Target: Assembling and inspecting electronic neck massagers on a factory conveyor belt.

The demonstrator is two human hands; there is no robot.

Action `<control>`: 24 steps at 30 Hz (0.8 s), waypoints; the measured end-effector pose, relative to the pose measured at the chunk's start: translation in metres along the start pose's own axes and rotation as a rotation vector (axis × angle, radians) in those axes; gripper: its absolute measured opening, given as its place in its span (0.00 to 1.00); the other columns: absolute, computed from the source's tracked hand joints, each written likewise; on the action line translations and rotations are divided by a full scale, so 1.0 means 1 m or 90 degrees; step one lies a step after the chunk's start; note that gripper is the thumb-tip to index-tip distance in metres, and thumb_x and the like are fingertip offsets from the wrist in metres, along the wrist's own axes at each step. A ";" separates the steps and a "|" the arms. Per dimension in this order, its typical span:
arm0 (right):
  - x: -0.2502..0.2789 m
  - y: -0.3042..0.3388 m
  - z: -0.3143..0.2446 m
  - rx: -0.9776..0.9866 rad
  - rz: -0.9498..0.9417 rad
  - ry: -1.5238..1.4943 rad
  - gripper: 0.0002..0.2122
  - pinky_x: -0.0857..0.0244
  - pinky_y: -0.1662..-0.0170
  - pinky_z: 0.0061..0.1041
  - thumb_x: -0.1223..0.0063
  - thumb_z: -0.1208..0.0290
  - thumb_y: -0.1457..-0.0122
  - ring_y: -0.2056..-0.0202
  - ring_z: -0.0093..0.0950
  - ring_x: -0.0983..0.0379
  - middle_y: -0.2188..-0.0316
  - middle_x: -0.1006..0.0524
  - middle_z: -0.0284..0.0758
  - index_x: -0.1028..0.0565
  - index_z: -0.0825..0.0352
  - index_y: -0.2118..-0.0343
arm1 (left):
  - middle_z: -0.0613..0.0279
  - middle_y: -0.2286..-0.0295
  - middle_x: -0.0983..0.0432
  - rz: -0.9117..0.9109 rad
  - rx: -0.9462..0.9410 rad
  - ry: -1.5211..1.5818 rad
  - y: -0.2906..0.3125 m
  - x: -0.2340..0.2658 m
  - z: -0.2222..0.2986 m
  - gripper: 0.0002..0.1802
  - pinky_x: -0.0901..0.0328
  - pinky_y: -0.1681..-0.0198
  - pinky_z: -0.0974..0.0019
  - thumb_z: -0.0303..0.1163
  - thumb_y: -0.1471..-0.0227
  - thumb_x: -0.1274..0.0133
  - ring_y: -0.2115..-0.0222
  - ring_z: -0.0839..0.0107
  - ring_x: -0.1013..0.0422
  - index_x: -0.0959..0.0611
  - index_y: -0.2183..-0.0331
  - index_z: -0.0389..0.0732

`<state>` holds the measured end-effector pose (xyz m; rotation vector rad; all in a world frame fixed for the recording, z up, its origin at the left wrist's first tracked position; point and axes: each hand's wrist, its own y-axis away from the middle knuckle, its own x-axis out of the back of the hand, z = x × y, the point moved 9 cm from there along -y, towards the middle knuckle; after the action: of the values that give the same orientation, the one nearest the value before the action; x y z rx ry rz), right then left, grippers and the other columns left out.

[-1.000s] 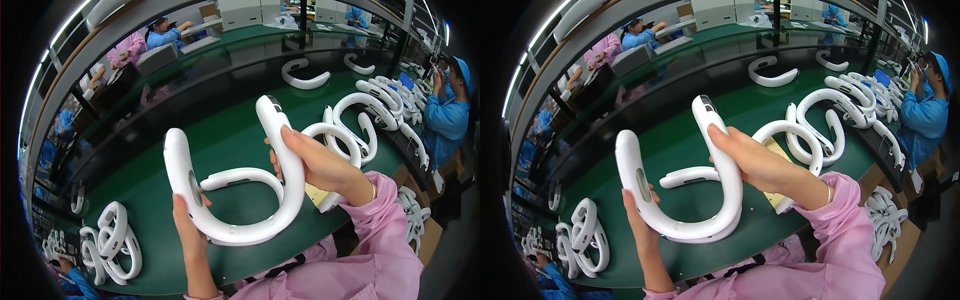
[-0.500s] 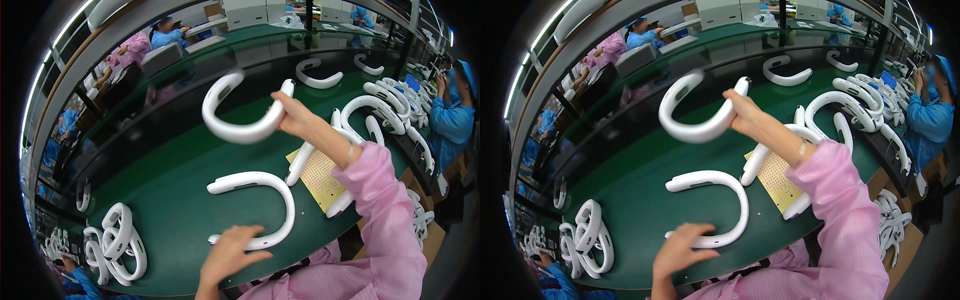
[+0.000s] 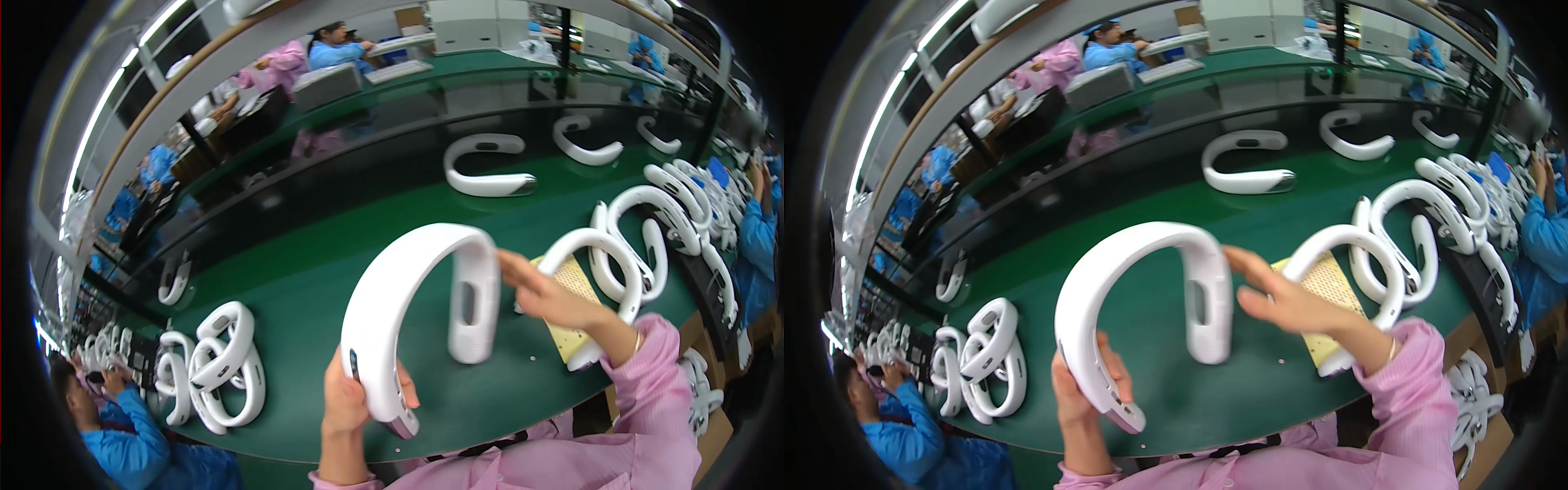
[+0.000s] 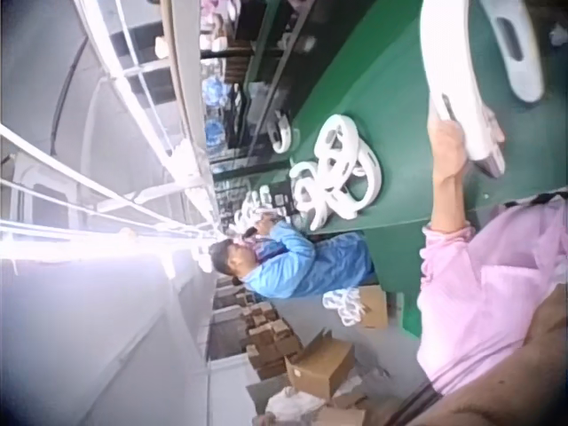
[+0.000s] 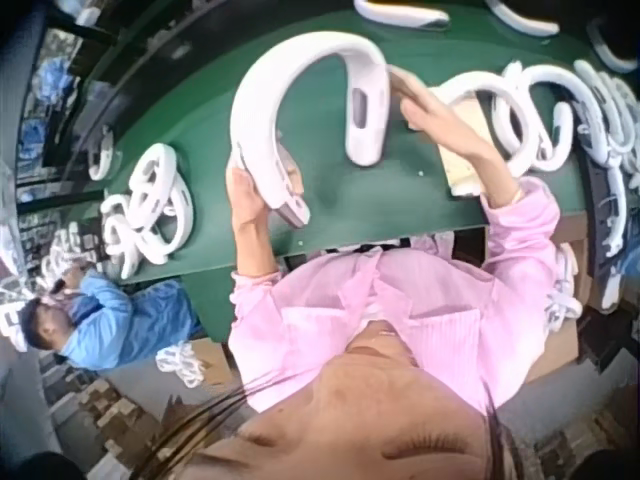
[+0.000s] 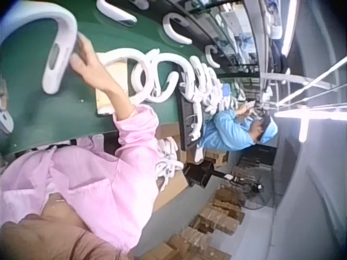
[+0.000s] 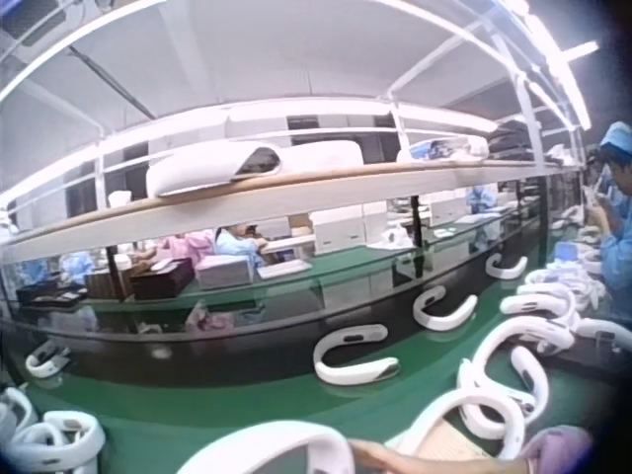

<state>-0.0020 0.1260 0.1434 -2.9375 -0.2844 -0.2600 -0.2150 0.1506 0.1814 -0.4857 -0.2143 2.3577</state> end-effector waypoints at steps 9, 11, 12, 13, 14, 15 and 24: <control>-0.041 0.037 0.018 -0.112 0.189 -0.405 0.29 0.35 0.72 0.22 0.52 0.58 0.44 0.76 0.23 0.31 0.74 0.31 0.35 0.48 0.69 0.45 | 0.53 0.80 0.32 -0.002 0.046 0.310 0.008 -0.008 -0.039 0.28 0.37 0.89 0.65 0.50 0.44 0.68 0.88 0.63 0.33 0.35 0.56 0.33; -0.041 0.041 0.020 -0.144 0.215 -0.395 0.28 0.36 0.76 0.21 0.52 0.58 0.45 0.79 0.23 0.32 0.76 0.31 0.34 0.45 0.69 0.47 | 0.54 0.79 0.32 0.038 0.057 0.342 0.012 -0.006 -0.046 0.27 0.37 0.87 0.64 0.48 0.45 0.67 0.87 0.64 0.33 0.34 0.57 0.32; -0.041 0.042 0.020 -0.154 0.220 -0.378 0.28 0.36 0.77 0.22 0.52 0.57 0.45 0.80 0.23 0.32 0.77 0.31 0.35 0.45 0.69 0.47 | 0.54 0.79 0.32 0.048 0.044 0.370 0.014 -0.004 -0.051 0.27 0.37 0.87 0.64 0.48 0.45 0.66 0.86 0.64 0.33 0.34 0.57 0.32; -0.040 0.043 0.019 -0.164 0.225 -0.361 0.29 0.36 0.77 0.23 0.51 0.56 0.46 0.81 0.24 0.32 0.78 0.31 0.35 0.45 0.69 0.48 | 0.55 0.79 0.33 0.058 0.031 0.398 0.016 -0.002 -0.053 0.27 0.37 0.86 0.64 0.48 0.45 0.65 0.86 0.64 0.33 0.34 0.57 0.32; -0.039 0.043 0.016 -0.165 0.231 -0.346 0.28 0.36 0.78 0.22 0.52 0.56 0.46 0.81 0.24 0.32 0.78 0.31 0.35 0.45 0.69 0.48 | 0.55 0.79 0.33 0.068 0.038 0.435 0.016 -0.001 -0.055 0.27 0.37 0.86 0.64 0.48 0.45 0.66 0.86 0.65 0.34 0.34 0.57 0.32; -0.038 0.043 0.014 -0.170 0.237 -0.331 0.28 0.36 0.78 0.22 0.52 0.56 0.46 0.81 0.23 0.32 0.78 0.31 0.35 0.44 0.69 0.48 | 0.55 0.79 0.33 0.082 0.046 0.474 0.014 0.001 -0.058 0.26 0.37 0.86 0.64 0.48 0.45 0.66 0.86 0.65 0.34 0.34 0.57 0.32; -0.050 0.033 0.036 -0.243 0.189 -0.420 0.23 0.33 0.70 0.22 0.56 0.57 0.42 0.75 0.25 0.29 0.73 0.29 0.36 0.39 0.70 0.52 | 0.51 0.80 0.30 0.101 0.089 0.321 0.006 -0.022 -0.034 0.29 0.34 0.86 0.65 0.49 0.50 0.59 0.86 0.62 0.30 0.32 0.62 0.28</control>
<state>-0.0379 0.0929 0.0942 -3.2839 0.1433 0.7899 -0.1899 0.1324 0.1545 -1.0334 0.2291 2.2929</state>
